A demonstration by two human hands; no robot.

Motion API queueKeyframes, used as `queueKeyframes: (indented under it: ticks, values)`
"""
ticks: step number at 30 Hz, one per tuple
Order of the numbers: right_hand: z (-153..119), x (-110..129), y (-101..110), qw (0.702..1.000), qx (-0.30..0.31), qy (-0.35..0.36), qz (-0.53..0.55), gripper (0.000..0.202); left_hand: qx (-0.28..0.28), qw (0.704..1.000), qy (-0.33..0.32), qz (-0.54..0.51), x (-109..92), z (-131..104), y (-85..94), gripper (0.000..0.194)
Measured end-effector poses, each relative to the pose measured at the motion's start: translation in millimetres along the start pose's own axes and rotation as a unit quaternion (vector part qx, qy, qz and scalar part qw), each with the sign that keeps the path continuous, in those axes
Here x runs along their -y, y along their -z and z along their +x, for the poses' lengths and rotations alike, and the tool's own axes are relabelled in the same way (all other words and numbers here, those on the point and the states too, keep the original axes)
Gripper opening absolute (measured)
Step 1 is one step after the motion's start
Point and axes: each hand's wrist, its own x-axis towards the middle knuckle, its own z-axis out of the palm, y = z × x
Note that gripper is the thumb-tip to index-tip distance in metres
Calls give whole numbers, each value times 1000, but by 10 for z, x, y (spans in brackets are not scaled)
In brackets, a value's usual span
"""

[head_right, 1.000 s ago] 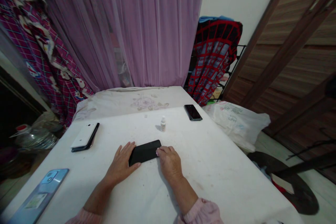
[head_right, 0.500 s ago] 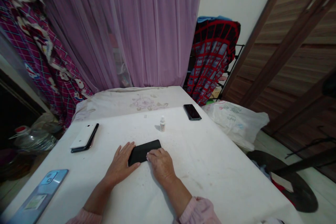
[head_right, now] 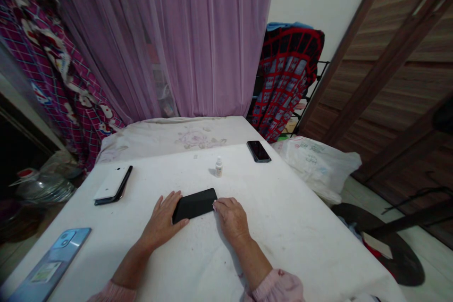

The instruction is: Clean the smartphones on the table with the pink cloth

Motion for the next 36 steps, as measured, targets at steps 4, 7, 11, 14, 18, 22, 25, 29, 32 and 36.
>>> queueKeyframes:
  ticks: [4, 7, 11, 14, 18, 22, 25, 29, 32, 36]
  values:
    - [95, 103, -67, 1000, 15, -1, 2, 24, 8, 1000, -8, -4, 13, -5, 15, 70]
    - [240, 130, -72, 999, 27, -19, -15, 25, 19, 1000, -4, -5, 1, -1, 42, 70]
    - [479, 138, -81, 998, 38, -29, -40, 25, 29, 1000, 5, -3, -31, 11, 80, 69]
    - [598, 125, -121, 998, 37, -37, -44, 25, 38, 999, 10, -5, -57, 18, 104, 69]
    - [563, 74, -162, 999, 26, -30, -22, 26, 43, 999, 24, -3, -84, 20, 112, 70]
    - [319, 32, -117, 1000, 16, -16, 4, 26, 38, 999, 29, -2, -93, 19, 103, 69]
    - [124, 30, -55, 1000, 8, -14, 15, 27, 44, 999, 29, -2, -82, 18, 97, 70]
    - [64, 36, -32, 999, 15, -23, 20, 27, 39, 999, 13, -4, -45, 16, 69, 69]
    - [194, 34, -81, 999, 24, -40, 17, 28, 42, 999, 10, -2, -24, 17, 51, 71]
    - [444, 46, -159, 997, 27, -68, 4, 27, 50, 999, 12, 7, -24, 21, 63, 71]
